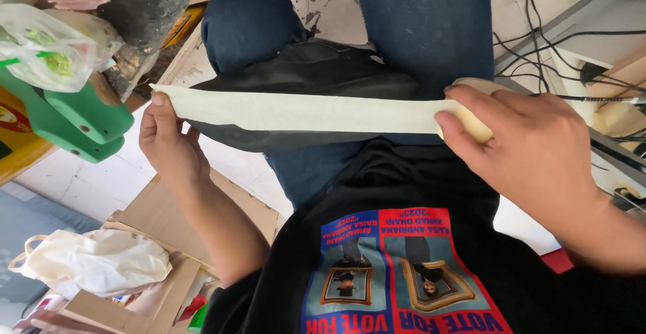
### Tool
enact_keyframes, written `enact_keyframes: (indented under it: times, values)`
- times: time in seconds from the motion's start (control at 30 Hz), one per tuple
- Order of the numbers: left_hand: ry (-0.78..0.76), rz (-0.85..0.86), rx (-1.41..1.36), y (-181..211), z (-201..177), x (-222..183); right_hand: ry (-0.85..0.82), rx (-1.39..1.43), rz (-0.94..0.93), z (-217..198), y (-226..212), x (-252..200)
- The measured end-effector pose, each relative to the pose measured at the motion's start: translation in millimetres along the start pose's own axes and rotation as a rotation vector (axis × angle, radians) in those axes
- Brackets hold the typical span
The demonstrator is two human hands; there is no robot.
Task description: The person is applying masking tape to the sole of a black shoe, using scissors to trim the tape to the correct shape.
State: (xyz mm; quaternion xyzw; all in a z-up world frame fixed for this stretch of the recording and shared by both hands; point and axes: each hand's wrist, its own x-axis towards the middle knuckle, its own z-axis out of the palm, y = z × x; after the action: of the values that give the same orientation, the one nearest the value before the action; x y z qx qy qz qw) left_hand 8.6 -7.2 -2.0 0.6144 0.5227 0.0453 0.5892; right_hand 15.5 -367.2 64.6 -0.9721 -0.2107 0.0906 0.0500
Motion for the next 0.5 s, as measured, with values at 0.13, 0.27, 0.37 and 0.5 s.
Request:
enact_keyframes:
  times: [0.13, 0.27, 0.37, 0.5]
  values:
    - [-0.019, 0.055, 0.022, 1, 5, -6, 0.027, -0.072, -0.017, 1, 3, 0]
    - [-0.003, 0.082, -0.055, -2, 9, -9, 0.070, -0.170, -0.042, 5, 8, 1]
    - [-0.045, 0.129, -0.166, -6, 10, -9, 0.082, -0.228, -0.010, 14, 10, -1]
    - [-0.047, 0.137, -0.160, -3, 14, -13, 0.064, -0.237, 0.078, 20, 8, 5]
